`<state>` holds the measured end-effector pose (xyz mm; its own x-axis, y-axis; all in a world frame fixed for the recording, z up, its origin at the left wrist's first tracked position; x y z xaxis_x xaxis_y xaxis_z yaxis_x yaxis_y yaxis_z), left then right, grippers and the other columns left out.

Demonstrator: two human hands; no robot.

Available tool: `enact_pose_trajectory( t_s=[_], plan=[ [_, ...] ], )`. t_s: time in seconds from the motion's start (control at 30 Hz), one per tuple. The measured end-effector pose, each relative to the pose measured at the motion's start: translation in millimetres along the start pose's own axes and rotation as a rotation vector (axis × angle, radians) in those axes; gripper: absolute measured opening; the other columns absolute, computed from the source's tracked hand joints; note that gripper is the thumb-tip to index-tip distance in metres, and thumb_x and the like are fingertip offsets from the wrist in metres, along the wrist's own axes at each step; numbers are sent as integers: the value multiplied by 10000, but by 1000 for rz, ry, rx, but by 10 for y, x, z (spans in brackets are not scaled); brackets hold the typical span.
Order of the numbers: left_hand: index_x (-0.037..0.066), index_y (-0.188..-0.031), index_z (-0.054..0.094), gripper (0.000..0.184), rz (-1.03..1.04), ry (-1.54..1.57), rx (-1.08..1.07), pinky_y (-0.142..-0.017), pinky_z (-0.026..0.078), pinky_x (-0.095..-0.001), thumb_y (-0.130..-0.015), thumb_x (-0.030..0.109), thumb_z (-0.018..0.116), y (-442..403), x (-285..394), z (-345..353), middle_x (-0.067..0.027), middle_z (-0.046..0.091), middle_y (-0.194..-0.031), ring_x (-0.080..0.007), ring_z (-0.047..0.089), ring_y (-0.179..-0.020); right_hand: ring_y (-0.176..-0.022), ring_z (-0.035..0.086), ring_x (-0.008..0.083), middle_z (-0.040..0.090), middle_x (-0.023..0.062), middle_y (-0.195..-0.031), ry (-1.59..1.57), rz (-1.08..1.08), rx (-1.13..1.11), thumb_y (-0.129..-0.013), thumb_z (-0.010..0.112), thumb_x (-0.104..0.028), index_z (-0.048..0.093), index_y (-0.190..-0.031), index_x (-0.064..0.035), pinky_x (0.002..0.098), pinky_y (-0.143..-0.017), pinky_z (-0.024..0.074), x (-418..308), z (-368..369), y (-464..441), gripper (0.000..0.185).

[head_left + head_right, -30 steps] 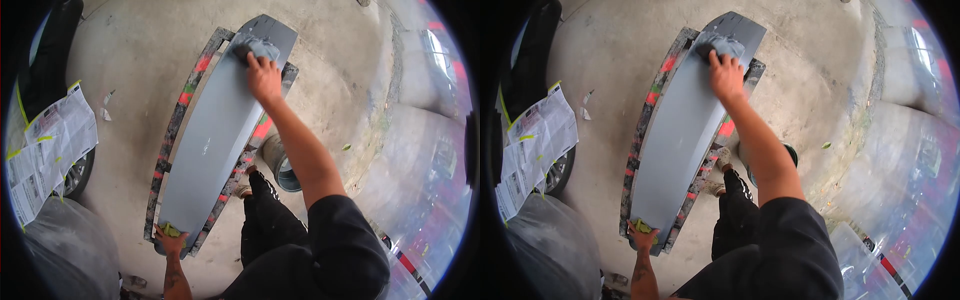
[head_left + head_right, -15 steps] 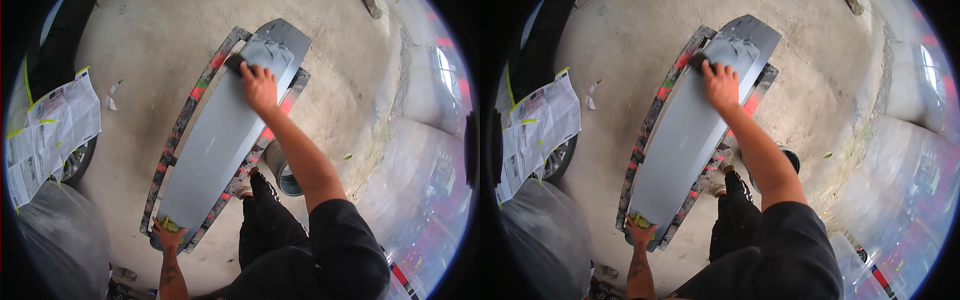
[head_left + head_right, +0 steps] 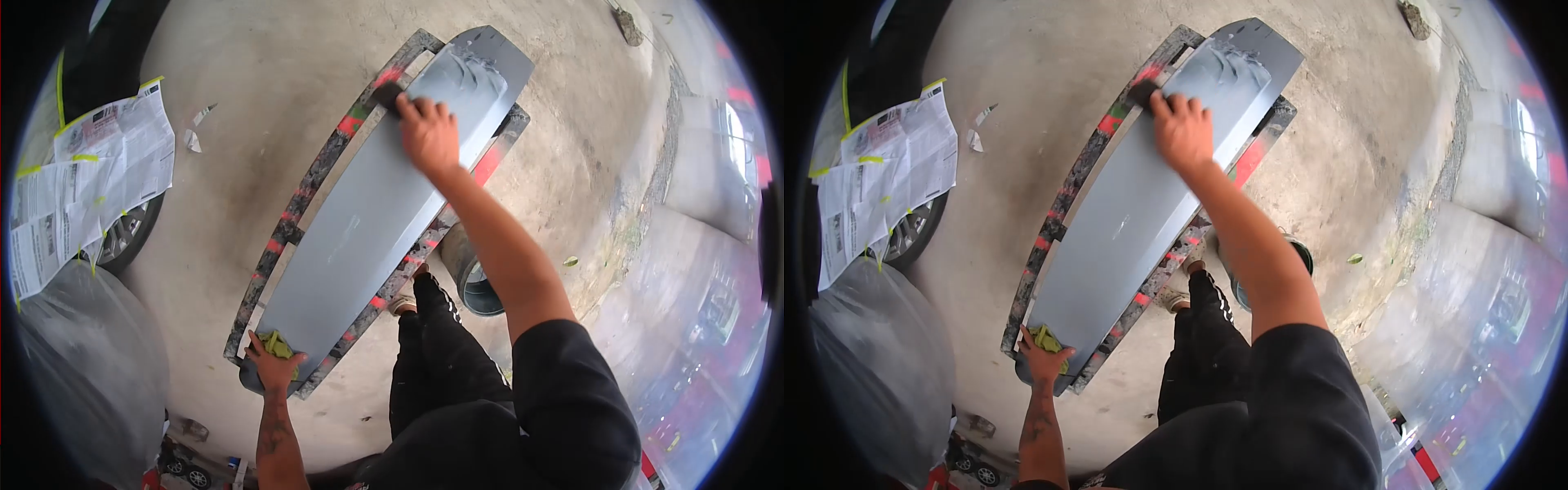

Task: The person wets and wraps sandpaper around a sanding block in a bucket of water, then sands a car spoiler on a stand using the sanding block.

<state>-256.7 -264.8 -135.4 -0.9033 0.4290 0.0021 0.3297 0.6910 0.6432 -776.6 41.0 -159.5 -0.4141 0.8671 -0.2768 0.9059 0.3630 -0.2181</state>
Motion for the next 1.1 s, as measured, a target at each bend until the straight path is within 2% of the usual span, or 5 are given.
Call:
enact_pose_trajectory(
  t_s=[0.13, 0.3, 0.6, 0.93, 1.1],
  plan=[
    [186, -1667, 15, 1580, -18, -7, -15, -1114, 470, -546, -472, 348, 1036, -7, -13, -28, -462, 56, -1598, -609, 350, -1427, -993, 625, 297, 651, 76, -1133, -108, -330, -66, -893, 639, -162, 687, -1302, -206, 462, -841, 504, -403, -60, 342, 414],
    [204, -1668, 12, 1564, 16, -15, 5, -1093, 487, -556, -500, 367, 1038, -71, -79, 49, -443, 32, -1614, -615, 427, -1374, -1029, 620, 326, 649, 84, -1120, 99, 168, 87, -880, 690, -198, 664, -1304, -201, 484, -829, 496, 178, -9, -120, 425],
    [187, -1670, -19, 1616, -45, -2, -64, -1092, 488, -503, -474, 416, 1043, -25, -46, 0, -466, 41, -1603, -584, 433, -1391, -1092, 548, 288, 573, 107, -1158, -333, -427, -421, -944, 547, -165, 542, -1435, -159, 461, -894, 447, -3147, 204, 2656, 491],
    [291, -1663, -31, 1552, -71, -28, -93, -1013, 548, -583, -534, 447, 1023, -8, -69, -1, -408, 25, -1640, -690, 395, -1347, -977, 582, 293, 593, 114, -1067, 162, 91, -41, -936, 581, -176, 568, -1388, -135, 427, -773, 475, -1412, -13, 1101, 453],
    [277, -1663, -26, 1540, -44, -67, -82, -1013, 552, -569, -544, 489, 1010, -5, -72, -46, -418, 51, -1629, -672, 458, -1310, -1019, 560, 280, 569, 96, -1087, -160, -424, -281, -938, 546, -174, 555, -1407, -125, 442, -820, 459, -3318, 140, 2803, 472]
  ],
)
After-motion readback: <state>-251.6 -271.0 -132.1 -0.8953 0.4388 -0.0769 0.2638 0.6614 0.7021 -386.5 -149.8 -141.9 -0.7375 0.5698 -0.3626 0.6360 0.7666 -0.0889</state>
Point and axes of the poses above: each hand's wrist, its own y-axis away from the middle knuckle, its own z-axis out of the palm, x = y × z, the point moved 8 cm from there along -y, towards the middle knuckle
